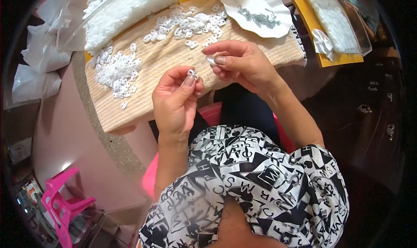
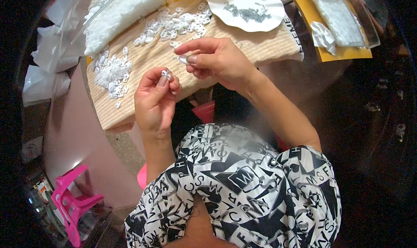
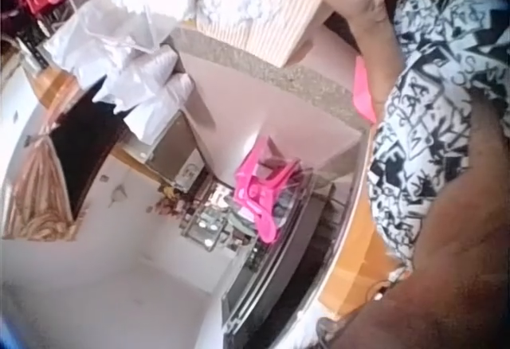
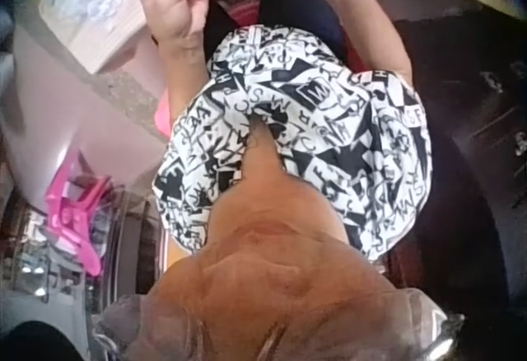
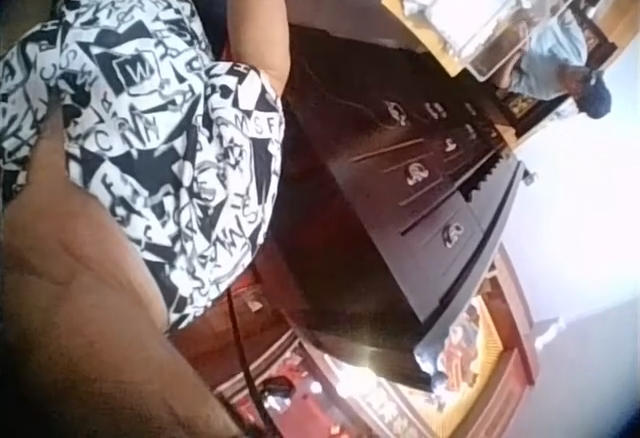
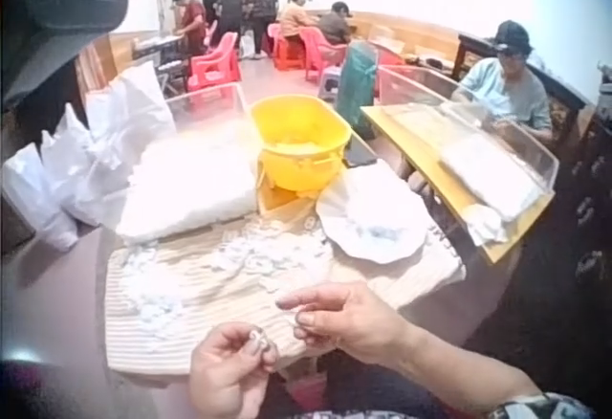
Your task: The person is manually assembling small white plastic components at a workshop table.
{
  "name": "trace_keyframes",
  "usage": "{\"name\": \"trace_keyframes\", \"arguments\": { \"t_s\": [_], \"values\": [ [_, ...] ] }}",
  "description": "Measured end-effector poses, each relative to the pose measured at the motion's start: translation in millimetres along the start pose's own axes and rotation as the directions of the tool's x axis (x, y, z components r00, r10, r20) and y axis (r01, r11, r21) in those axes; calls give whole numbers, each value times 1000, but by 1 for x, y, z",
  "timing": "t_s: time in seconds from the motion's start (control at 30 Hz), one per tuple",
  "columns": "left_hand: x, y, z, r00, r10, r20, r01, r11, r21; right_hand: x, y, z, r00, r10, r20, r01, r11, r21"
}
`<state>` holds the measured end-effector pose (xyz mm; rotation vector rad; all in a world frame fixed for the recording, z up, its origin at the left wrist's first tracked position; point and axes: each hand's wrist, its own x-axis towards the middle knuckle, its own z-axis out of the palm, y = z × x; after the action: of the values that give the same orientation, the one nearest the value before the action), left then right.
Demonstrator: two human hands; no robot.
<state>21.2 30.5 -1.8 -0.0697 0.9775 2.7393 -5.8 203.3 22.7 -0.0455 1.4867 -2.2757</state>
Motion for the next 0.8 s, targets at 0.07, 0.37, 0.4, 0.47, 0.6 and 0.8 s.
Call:
{"name": "trace_keyframes", "arguments": {
  "t_s": [0.07, 0.37, 0.4, 0.47, 0.6, 0.8],
  "values": [
    [-1, -3, 2, 1000, 3, 9, -3, 1000, 14, -1, 2, -3, 1000, 16, 26, -17, 999, 42],
    [-2, -6, 3, 1000, -27, 4, 27, 999, 46, -3, 9, -11, 989, 52, 141, -82, 972, 220],
    [-2, -6, 3, 1000, -28, -2, 28, 998, 57, -5, 8, -8, 994, 69, 83, -83, 980, 180],
    [-2, -5, 3, 1000, -30, -10, 30, 997, 68, -6, 8, -7, 996, 85, 23, -88, 986, 141],
    [-4, -4, 7, 1000, -14, -21, 16, 995, 95, -10, 4, -3, 999, 47, -11, -47, 999, -2],
    [-5, -5, 7, 1000, 12, -8, -11, 991, 132, -17, -2, 8, 998, -36, -54, 27, 987, -161]
  ]
}}
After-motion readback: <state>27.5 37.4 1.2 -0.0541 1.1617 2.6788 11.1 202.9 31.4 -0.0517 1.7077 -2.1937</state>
